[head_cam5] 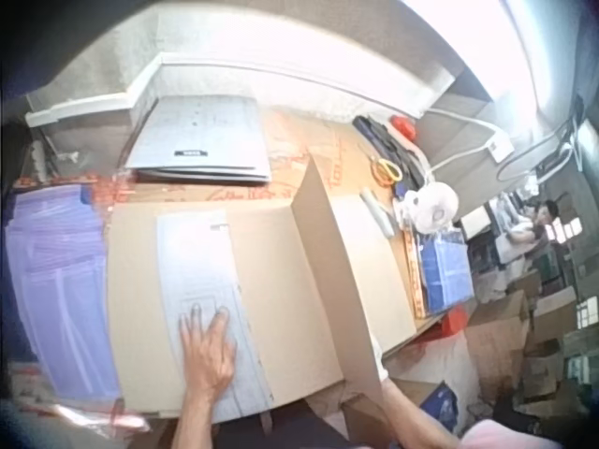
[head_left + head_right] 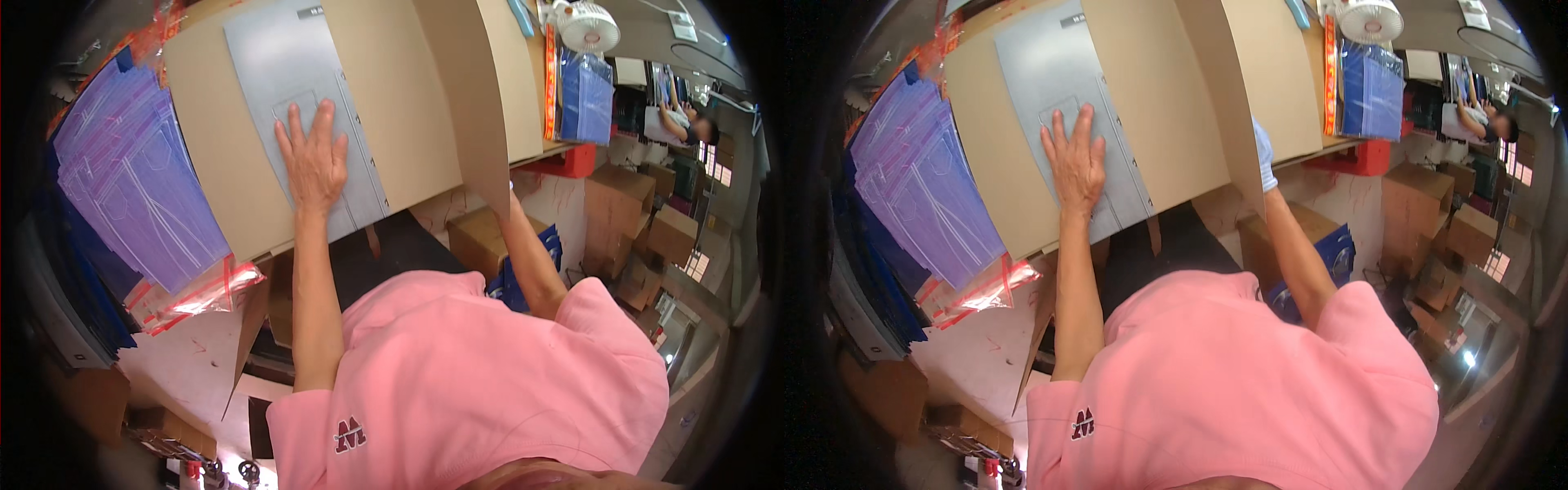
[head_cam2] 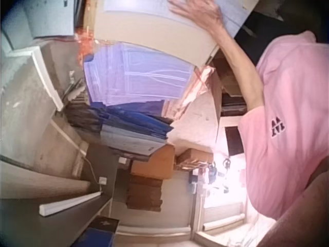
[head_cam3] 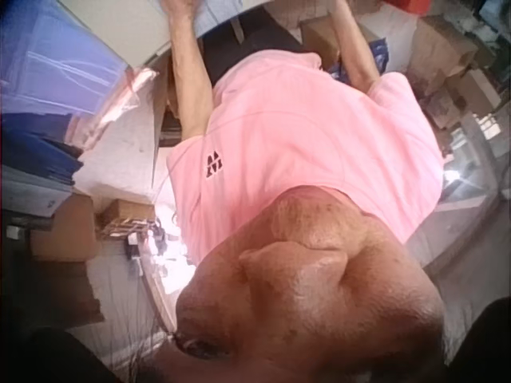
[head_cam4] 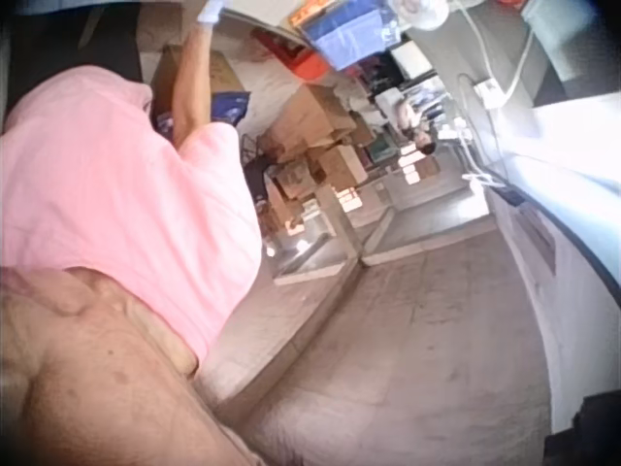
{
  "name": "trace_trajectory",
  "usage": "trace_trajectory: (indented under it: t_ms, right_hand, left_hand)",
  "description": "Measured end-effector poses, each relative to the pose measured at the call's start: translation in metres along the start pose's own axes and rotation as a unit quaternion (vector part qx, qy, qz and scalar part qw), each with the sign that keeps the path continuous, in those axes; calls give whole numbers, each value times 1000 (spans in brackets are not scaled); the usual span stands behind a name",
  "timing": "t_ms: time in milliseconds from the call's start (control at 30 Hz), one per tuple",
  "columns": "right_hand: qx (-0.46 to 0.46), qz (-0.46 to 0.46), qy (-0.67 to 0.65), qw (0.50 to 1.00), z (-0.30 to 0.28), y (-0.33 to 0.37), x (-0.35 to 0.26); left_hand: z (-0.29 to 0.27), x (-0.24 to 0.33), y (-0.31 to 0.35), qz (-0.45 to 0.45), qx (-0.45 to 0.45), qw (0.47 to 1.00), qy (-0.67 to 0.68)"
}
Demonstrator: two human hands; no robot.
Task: The person assembles grey binders by placing a cardboard sheet on a table, positioning a grey binder cover on top, and smoothing it down. They use a light blue plastic tool to press the edges and corners of the cover onto the cardboard, repeating this process for multiple units.
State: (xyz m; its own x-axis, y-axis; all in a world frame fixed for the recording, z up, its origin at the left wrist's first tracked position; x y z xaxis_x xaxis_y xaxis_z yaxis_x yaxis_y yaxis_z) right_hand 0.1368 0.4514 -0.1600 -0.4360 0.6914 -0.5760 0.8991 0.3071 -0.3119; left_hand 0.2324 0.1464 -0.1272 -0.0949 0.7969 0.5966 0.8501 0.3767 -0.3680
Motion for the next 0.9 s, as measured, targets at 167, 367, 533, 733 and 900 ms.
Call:
trace_trajectory:
  t_ms: [167,367,533,733,900]
  right_hand:
    - [19,183,-92,979,-4,-14,-33]
    - [30,171,-161,972,18,-62,-95]
    - [2,-63,147,987,57,-61,-120]
    - [3,-101,192,976,74,-51,-128]
    - [-6,-97,190,977,75,-53,-124]
  left_hand:
    - [-3,0,1,-4,2,1000,4]
    - [-4,0,2,-7,-5,1000,-1]
    - [-3,1,0,-15,-12,1000,9]
    - [6,9,7,65,-53,994,-74]
    - [8,15,3,49,-117,985,-119]
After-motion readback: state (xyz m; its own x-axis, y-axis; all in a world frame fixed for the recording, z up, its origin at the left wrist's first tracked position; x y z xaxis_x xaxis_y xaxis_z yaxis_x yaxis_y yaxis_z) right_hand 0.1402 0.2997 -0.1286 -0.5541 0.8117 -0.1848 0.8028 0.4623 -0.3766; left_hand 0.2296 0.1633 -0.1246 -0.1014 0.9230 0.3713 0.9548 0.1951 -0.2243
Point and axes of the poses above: each hand's wrist, its own y-axis away from the middle knuckle, its own z-axis out of the palm, x = y × z, the point moved 5 cm from there along -y, towards the middle knuckle, and after that the axes turned 14 degrees about x, right-handed, at the moved point
